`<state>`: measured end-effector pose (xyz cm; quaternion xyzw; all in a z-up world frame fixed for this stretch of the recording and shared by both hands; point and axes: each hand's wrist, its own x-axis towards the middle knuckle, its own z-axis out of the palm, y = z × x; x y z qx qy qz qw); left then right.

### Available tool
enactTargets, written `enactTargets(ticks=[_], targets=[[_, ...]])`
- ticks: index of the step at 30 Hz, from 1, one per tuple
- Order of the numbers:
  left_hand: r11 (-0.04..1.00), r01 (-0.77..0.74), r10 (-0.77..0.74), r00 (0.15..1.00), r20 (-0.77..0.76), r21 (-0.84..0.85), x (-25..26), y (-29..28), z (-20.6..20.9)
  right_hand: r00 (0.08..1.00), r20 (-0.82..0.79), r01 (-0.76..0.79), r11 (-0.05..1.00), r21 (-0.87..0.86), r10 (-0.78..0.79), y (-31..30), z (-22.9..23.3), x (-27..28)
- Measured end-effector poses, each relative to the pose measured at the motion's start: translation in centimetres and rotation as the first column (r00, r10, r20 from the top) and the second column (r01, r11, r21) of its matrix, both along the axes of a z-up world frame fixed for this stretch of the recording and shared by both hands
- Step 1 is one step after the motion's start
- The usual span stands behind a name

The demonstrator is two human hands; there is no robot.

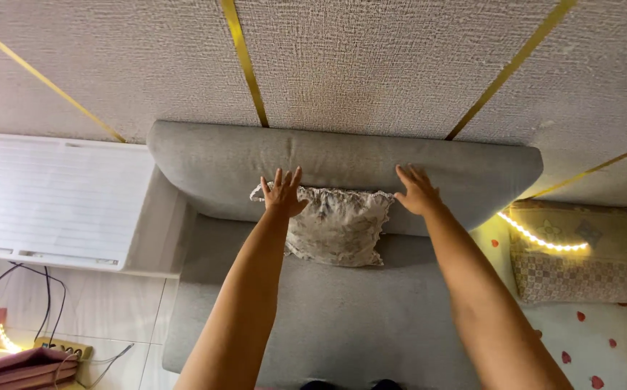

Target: Arranging a sofa, placing a prayer mat, and moving wooden stools into position.

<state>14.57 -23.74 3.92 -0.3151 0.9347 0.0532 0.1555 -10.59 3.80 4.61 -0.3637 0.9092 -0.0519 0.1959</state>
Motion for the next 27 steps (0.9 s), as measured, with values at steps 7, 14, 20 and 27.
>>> enactTargets(ticks=[7, 14, 20, 27], targets=[[0.997, -0.037, 0.039, 0.998, -0.039, 0.064, 6.2, 4.8, 0.0, 0.996, 0.068, -0.043, 0.992, -0.116, 0.051, 1.0, -0.5, 7.1], [0.985, -0.097, 0.107, 0.992, -0.066, 0.140, 12.0, 8.3, 1.3, 0.989, 0.085, -0.102, 0.975, -0.197, 0.120, 2.7, -1.9, 12.7], [0.972, -0.165, 0.177, 0.983, -0.057, 0.169, 15.2, 10.4, 2.3, 0.989, 0.085, -0.105, 0.976, -0.191, 0.123, 4.8, -0.6, 16.4], [0.941, -0.284, 0.302, 0.950, -0.078, 0.183, 19.6, 14.7, 2.7, 0.983, 0.107, -0.140, 0.984, -0.109, 0.152, 6.9, 0.8, 19.1]])
